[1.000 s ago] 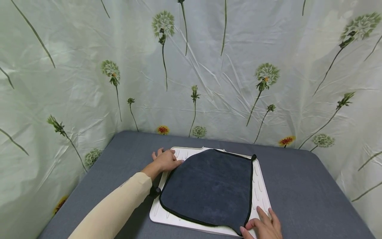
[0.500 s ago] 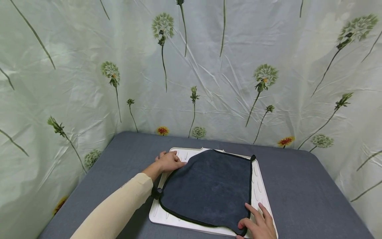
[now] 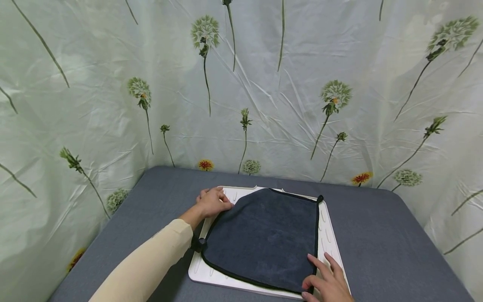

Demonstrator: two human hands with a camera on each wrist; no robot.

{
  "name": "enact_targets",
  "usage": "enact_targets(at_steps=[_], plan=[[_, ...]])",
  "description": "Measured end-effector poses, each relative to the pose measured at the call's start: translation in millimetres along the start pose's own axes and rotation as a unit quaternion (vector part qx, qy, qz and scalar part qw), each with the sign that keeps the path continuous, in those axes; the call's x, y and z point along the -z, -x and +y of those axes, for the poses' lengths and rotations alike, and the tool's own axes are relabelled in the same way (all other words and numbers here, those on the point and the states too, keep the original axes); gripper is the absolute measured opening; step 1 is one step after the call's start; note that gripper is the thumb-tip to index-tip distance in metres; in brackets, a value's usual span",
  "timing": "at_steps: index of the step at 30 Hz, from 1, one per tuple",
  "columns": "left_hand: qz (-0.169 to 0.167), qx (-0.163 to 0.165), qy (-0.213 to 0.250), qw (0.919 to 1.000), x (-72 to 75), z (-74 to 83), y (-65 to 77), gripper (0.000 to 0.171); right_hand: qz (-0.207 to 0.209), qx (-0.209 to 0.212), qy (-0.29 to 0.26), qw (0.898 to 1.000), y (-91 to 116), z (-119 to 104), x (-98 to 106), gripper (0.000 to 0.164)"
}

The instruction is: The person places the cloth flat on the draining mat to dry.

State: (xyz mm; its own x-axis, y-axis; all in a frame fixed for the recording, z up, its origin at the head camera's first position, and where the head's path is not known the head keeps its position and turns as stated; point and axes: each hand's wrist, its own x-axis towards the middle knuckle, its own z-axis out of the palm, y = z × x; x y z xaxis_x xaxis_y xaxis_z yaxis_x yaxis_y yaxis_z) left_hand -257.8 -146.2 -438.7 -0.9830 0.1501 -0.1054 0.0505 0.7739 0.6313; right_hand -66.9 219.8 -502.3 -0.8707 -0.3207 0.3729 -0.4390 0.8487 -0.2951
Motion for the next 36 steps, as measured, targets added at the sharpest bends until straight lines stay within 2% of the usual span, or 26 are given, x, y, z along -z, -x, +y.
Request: enact_targets(at_steps=[2, 5, 8, 11, 15, 18, 25, 28, 33, 36], plan=[[0.023, -0.002, 0.012, 0.9997, 1.6, -1.6, -0.8, 0.016, -0.013, -0.029, -0.009, 0.999, -0.2, -1.5, 3.7, 0.035], [0.06, 0.002, 0.023, 0.998, 3.5, -6.1, -3.2, 0.016, -0.02, -0.05, -0.02, 0.998, -1.2, 0.2, 10.4, 0.036], [0.081, 0.013, 0.031, 0.9962, 5.6, -10.5, -4.7, 0.017, -0.01, -0.034, -0.028, 0.999, -0.6, 8.1, 14.1, 0.036], [0.087, 0.013, 0.031, 0.9957, 6.8, -13.3, -5.4, 0.017, 0.02, 0.013, -0.023, 0.999, 1.5, 18.0, 13.3, 0.038], [0.078, 0.009, 0.01, 0.9968, 6.1, -15.5, -4.0, 0.017, 0.051, 0.072, 0.016, 0.996, 4.8, 25.1, 7.0, 0.039], [0.06, 0.013, -0.013, 0.998, 4.3, -17.1, -2.7, 0.017, 0.064, 0.104, 0.045, 0.991, 6.1, 24.2, 2.3, 0.04], [0.03, 0.028, -0.049, 0.9979, 1.2, -17.4, -4.9, 0.015, 0.072, 0.117, 0.041, 0.99, 4.0, 11.3, 4.9, 0.044], [0.022, 0.042, -0.052, 0.9975, 1.2, -14.2, -8.4, 0.022, 0.064, 0.137, 0.043, 0.988, -0.4, 4.6, 7.0, 0.042], [0.008, 0.063, -0.044, 0.997, 2.3, -2.9, -16.3, 0.043, 0.037, 0.156, 0.06, 0.985, -6.3, -8.9, 5.4, 0.041], [-0.01, 0.068, -0.051, 0.9964, 4.5, 4.1, -21.5, 0.05, 0.03, 0.169, 0.074, 0.982, -10.4, -16.5, 4.2, 0.037]])
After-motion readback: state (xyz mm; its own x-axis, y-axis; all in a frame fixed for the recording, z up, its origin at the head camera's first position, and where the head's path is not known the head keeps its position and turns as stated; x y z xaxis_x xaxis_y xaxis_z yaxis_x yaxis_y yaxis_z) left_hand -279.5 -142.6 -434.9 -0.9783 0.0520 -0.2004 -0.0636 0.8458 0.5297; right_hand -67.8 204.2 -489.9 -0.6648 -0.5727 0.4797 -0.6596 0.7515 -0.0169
